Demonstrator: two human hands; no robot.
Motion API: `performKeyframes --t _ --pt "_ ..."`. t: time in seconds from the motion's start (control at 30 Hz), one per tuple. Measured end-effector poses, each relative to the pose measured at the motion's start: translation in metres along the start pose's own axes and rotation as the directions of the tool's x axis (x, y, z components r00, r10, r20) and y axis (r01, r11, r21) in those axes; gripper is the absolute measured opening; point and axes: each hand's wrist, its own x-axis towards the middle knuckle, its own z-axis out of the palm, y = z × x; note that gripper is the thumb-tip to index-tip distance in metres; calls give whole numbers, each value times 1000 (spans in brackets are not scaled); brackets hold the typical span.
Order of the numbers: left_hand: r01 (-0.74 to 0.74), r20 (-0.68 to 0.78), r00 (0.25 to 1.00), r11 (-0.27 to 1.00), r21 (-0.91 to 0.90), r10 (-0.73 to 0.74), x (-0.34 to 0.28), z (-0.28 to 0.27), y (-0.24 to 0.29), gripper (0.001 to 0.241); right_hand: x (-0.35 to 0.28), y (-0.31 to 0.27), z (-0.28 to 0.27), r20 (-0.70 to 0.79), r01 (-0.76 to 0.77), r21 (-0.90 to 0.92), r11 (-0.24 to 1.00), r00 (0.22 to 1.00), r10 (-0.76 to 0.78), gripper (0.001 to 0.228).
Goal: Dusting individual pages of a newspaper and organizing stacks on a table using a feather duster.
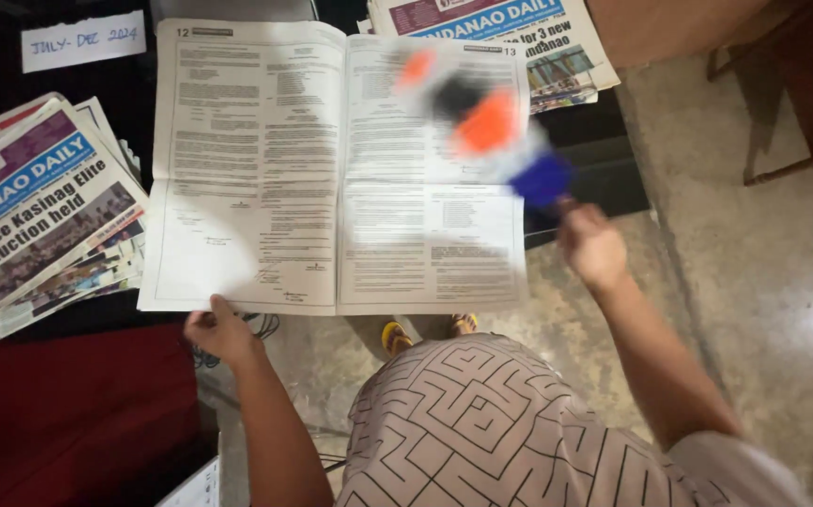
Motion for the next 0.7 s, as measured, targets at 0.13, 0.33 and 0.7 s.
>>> performKeyframes --t 0.13,0.33,0.7 --pt "-754 -27 657 657 -30 753 -62 10 100 23 -2 -11 -14 -267 -422 460 781 773 575 22" --pt "-866 960 -113 448 -222 256 -180 49 129 30 34 -57 -46 287 -554 830 -68 319 903 16" --pt "-852 672 -296 130 -507 678 -211 56 116 24 42 -65 -61 406 -400 871 -287 254 878 34"
